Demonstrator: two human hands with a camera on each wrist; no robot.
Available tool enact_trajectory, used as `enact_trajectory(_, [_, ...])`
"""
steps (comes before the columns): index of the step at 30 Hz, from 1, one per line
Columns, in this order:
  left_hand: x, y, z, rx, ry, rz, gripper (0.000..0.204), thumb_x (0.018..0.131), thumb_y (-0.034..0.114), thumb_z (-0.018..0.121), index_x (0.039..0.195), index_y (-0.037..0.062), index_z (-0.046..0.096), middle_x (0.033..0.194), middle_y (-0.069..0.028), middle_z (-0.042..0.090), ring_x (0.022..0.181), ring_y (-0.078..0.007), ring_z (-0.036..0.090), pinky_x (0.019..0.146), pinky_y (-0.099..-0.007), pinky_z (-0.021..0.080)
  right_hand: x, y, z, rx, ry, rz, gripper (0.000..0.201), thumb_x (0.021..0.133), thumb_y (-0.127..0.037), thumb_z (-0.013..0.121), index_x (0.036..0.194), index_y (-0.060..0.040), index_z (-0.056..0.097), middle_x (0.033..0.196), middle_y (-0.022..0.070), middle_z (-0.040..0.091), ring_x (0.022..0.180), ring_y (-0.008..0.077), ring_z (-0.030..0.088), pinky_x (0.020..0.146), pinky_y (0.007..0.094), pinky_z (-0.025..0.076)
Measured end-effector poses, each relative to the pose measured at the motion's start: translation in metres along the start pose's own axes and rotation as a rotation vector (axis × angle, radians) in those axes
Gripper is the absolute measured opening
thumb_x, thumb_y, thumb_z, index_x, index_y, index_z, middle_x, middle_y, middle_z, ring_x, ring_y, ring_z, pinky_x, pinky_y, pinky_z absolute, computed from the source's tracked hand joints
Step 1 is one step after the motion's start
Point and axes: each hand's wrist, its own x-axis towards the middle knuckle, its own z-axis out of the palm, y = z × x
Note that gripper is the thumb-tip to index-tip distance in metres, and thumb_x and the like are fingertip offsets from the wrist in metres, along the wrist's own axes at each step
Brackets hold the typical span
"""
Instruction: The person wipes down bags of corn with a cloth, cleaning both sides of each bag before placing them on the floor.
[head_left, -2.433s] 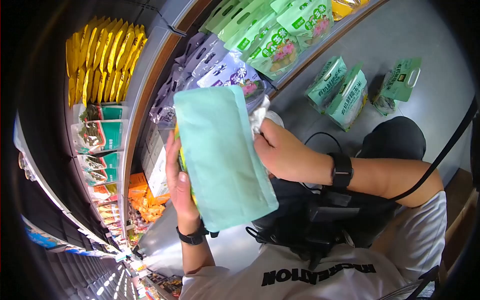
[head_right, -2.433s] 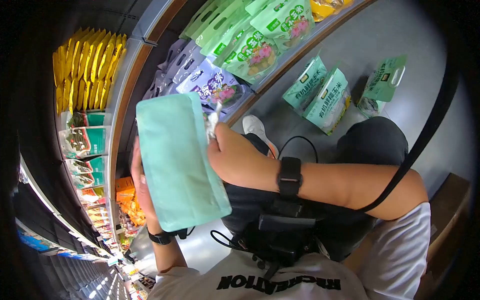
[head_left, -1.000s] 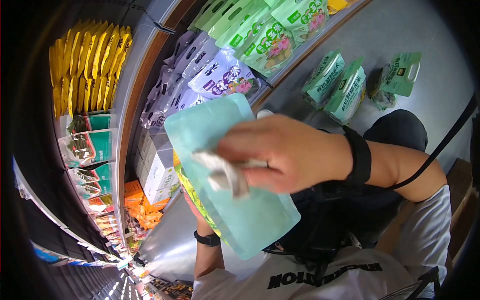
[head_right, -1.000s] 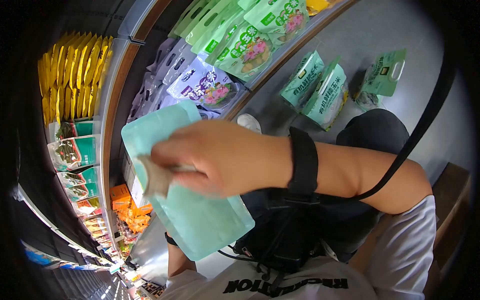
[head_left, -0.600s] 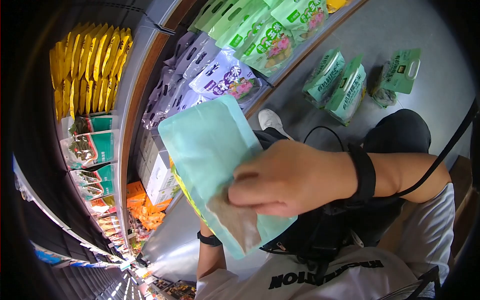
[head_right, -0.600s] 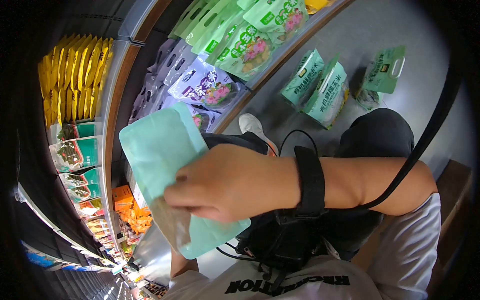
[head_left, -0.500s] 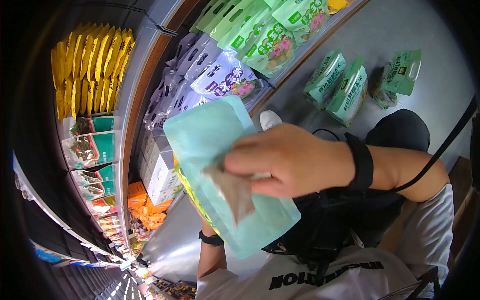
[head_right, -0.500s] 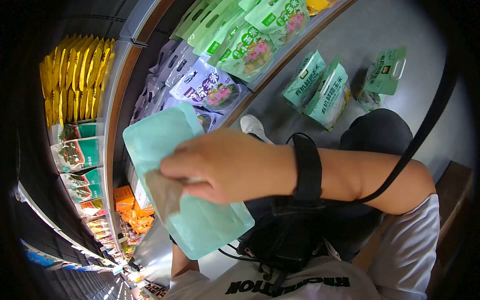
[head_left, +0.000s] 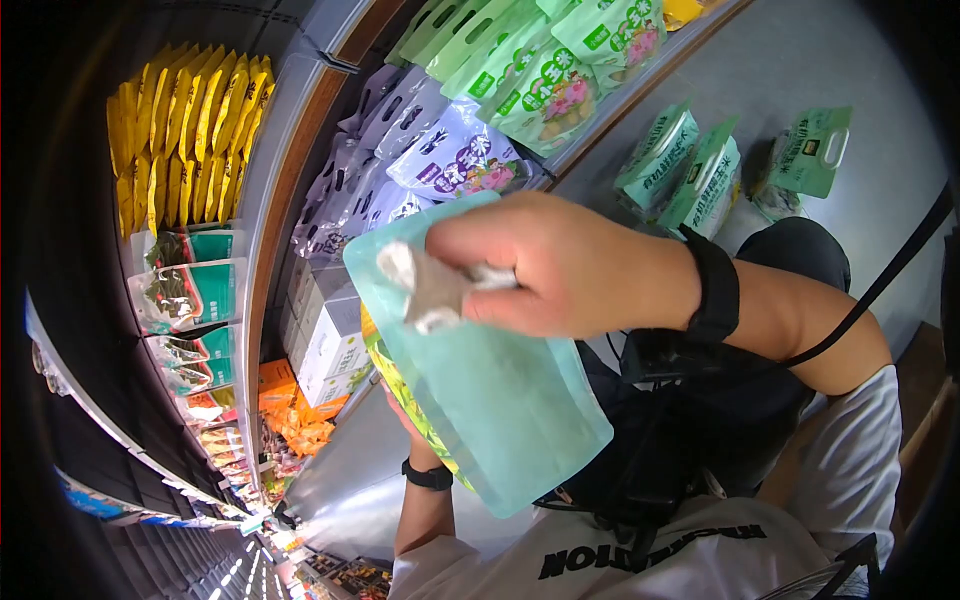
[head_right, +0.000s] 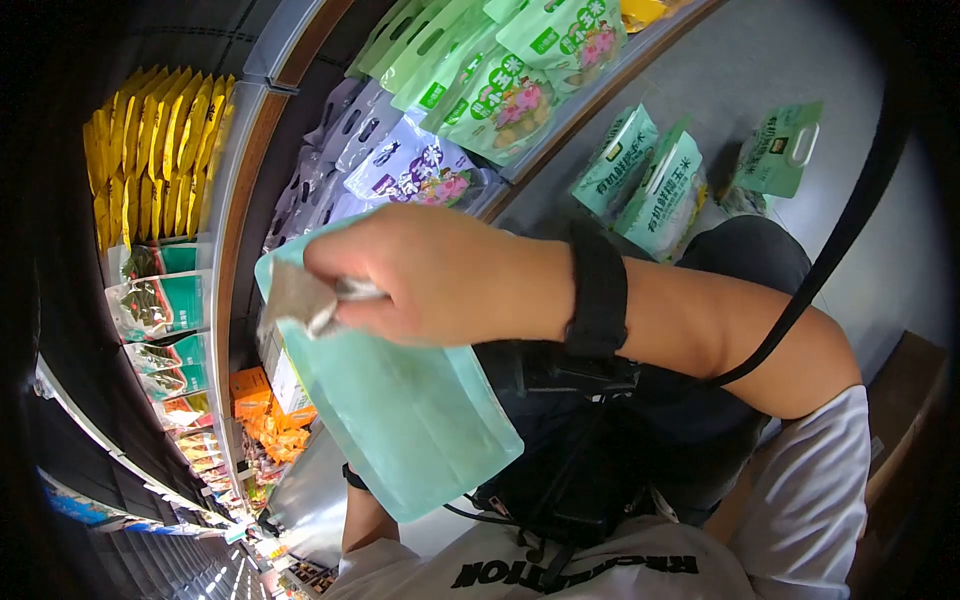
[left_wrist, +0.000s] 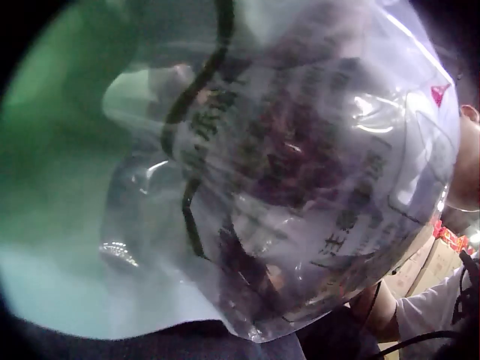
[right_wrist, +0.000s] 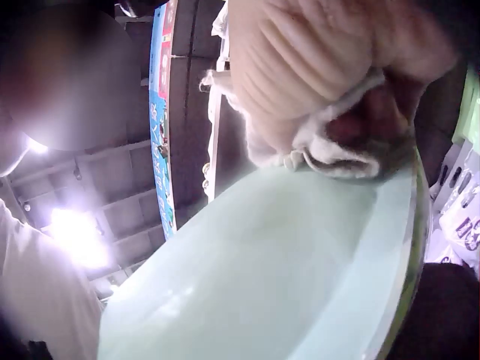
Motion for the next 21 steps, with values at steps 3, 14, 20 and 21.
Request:
enact_trajectory(3, [-0.004,0.003,-0.009,-0.024,-0.011,-0.001,0.072,0.091,0.047,0.043,0.145,0.0102,0.013,0.143,-0.013,0.028,0.129,-0.0254,0.034,0.104,-0.0415,0.034,-0.012,-0.009,0.003,0.023,-0.149,-0.067,0.018,0.074,-0.011,0.062,0.088,-0.003,0.054,0.075,0.0131,0.054,0.073,0.0336,0.056,0.062,0.0396,0.044])
enact_trajectory(14, [0.0,-0.001,-0.004,-0.028,-0.005,0.008,0.071,0.092,0.046,0.043,0.145,0.0112,0.013,0.143,-0.0127,0.028,0.129,-0.0254,0.034,0.103,-0.0417,0.035,-0.016,-0.007,0.012,-0.114,-0.059,0.002,0.014,0.076,-0.015,0.061,0.086,-0.0059,0.056,0.076,0.0132,0.058,0.077,0.0348,0.058,0.062,0.0429,0.044])
enact_trajectory(20, [0.01,-0.008,0.018,-0.025,0.011,0.03,0.071,0.092,0.046,0.043,0.146,0.0118,0.012,0.143,-0.0126,0.028,0.129,-0.0253,0.034,0.103,-0.0418,0.035,-0.003,-0.002,0.011,-0.031,-0.056,-0.064,0.016,0.075,-0.011,0.062,0.086,-0.0033,0.054,0.078,0.0137,0.055,0.072,0.0337,0.055,0.059,0.0382,0.043])
enact_trajectory(21, [0.011,-0.008,0.016,-0.026,0.019,0.028,0.071,0.092,0.046,0.043,0.146,0.0119,0.012,0.143,-0.0126,0.028,0.129,-0.0253,0.034,0.103,-0.0418,0.035,-0.004,-0.006,0.014,-0.027,-0.062,-0.066,0.016,0.075,-0.011,0.062,0.086,-0.0033,0.054,0.078,0.0137,0.055,0.072,0.0337,0.055,0.059,0.0382,0.043])
